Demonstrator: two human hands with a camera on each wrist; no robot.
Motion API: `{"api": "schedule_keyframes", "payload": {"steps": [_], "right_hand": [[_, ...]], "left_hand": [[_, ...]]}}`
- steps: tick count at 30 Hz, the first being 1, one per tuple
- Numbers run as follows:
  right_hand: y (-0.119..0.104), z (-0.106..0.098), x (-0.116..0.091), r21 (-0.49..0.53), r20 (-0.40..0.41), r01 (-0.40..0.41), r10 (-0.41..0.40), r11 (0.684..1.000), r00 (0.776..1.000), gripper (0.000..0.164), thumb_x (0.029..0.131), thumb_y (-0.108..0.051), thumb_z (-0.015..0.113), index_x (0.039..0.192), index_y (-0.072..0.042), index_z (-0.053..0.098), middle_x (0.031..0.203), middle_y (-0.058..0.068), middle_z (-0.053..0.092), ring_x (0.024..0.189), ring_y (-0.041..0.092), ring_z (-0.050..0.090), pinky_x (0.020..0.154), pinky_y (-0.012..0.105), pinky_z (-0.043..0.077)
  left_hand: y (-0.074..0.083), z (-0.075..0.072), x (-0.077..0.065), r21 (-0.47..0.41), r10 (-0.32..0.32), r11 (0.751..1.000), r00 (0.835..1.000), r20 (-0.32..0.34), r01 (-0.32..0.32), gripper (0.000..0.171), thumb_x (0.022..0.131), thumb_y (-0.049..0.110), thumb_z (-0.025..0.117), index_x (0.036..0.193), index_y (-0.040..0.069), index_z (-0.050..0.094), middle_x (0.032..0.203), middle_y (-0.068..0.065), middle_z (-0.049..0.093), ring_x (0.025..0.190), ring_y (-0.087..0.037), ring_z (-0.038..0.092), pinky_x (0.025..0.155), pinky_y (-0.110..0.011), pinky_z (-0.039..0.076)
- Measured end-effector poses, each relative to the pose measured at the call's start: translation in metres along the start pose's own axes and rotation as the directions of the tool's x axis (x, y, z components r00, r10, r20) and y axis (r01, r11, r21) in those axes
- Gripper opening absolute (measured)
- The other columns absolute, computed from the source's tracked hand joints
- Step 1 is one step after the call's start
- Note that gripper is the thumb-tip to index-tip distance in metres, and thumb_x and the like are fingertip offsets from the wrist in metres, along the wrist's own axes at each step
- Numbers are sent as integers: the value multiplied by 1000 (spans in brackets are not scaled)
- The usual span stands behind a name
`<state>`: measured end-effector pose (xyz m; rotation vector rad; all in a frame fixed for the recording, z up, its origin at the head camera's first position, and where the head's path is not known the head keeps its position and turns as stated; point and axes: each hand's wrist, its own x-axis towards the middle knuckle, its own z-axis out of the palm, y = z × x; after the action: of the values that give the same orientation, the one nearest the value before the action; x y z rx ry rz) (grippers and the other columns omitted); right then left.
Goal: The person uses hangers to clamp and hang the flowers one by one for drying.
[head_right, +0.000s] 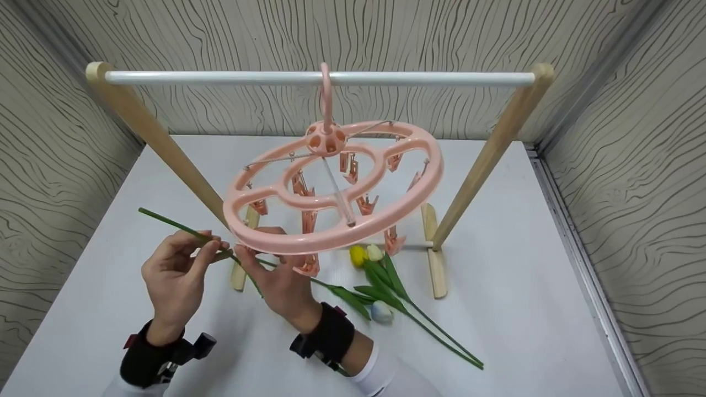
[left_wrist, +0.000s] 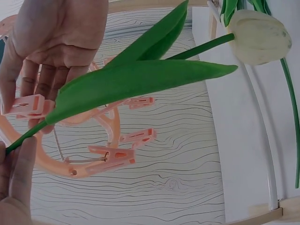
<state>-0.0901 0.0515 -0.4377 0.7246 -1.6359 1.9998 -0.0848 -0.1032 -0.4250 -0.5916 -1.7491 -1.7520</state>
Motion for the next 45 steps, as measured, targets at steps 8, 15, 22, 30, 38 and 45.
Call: {"api": "schedule_keyframes", "payload": {"steps": [8,15,22,30,38,45], "right_hand": [[-1,0,-1,5,18,11,-11,1000,1000,25,88,14,62,111,3,64,98,18,67,82,27,68,71,39,59],[-1,0,-2,-3,24,17,-17,1000,1000,25,88,16,60,109,4,63,90,15,65,73,24,64,70,38,59],[-12,2,2,-8,17,17,-17,1000,1000,28,85,21,59,108,6,63,87,14,64,69,24,63,67,35,58],[-25,4,4,-31,-4,39,-39,999,999,31,81,22,63,109,8,64,94,18,67,79,26,68,70,40,59],[-26,-1,0,-38,5,3,-3,999,1000,37,79,21,66,113,6,64,100,20,69,91,26,69,77,41,58],[-28,-16,-5,-93,69,-1,7,996,998,42,78,19,68,117,2,64,102,19,67,94,30,67,80,47,56]], "left_hand": [[2,5,3,-4,1,1000,1000,-4,-1,21,80,-18,68,96,-5,64,88,-16,65,74,-26,69,63,-33,59],[4,9,5,-44,5,999,1000,9,-4,23,80,-19,67,98,-6,64,88,-17,65,77,-27,70,65,-36,59],[6,12,7,-57,20,998,1000,12,-19,25,79,-21,67,99,-6,64,88,-17,64,77,-28,70,65,-37,59],[5,12,7,-71,25,997,999,27,-23,24,79,-21,67,98,-7,63,89,-18,63,76,-27,70,65,-38,59],[5,13,7,-69,25,997,999,24,-23,25,79,-21,67,99,-7,64,89,-18,64,76,-28,70,65,-38,59],[4,13,8,-60,22,998,999,29,-20,26,80,-21,66,101,-7,64,90,-18,64,78,-28,70,67,-38,59]]}}
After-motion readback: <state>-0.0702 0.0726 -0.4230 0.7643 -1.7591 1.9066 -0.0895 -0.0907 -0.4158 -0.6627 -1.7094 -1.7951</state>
